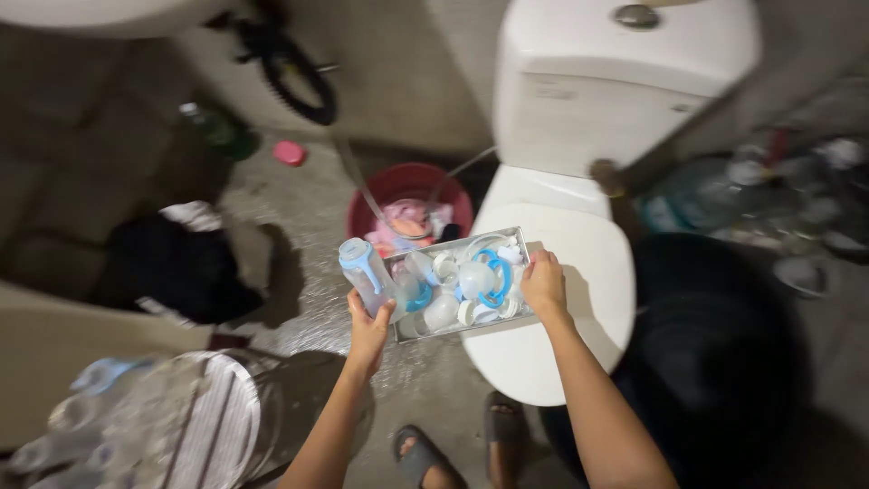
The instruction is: The person assembles baby bottles by taking nipples, collars, and caps from a tray, fitting the components together by hand, and placing them onto bottles arranged on a drying rack.
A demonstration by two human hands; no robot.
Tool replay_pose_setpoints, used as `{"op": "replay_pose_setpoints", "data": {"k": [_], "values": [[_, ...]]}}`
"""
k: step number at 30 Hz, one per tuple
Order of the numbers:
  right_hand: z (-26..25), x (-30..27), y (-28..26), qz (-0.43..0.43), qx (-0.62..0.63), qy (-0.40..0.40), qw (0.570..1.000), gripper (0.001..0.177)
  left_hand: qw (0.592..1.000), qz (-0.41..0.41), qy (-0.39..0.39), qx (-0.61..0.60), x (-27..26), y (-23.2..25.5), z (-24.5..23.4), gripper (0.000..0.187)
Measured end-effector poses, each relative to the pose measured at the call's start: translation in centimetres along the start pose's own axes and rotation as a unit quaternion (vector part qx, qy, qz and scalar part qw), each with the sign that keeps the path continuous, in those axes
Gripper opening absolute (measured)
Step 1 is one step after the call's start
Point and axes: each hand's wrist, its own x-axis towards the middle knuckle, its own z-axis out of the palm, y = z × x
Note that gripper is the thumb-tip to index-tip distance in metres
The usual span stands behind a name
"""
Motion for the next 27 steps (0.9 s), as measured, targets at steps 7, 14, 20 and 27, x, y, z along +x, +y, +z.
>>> {"op": "replay_pose_setpoints", "data": {"k": [7,14,20,27], "values": [[-3.4,1.6,10.4,0.096,0.005,0.039,0.995,0.017,0.998,0.004,-0.056,-0.007,2.6,-4.4,11.0,0.066],[-1.7,4.0,18.5,0.099,0.01,0.099,0.99,0.018,0.994,-0.037,-0.098,0.01,5.1,-5.5,17.8,0.073],[-3.4,5.3,18.3,0.157,0.031,0.041,0.986,0.026,0.991,-0.026,-0.131,0.02,7.5,-4.6,19.5,0.07],[-6.0,4.2,1.1,-0.152,0.155,0.0,0.976,0.041,0.983,0.113,-0.05,0.138,4.7,-1.7,17.9,0.07]]}}
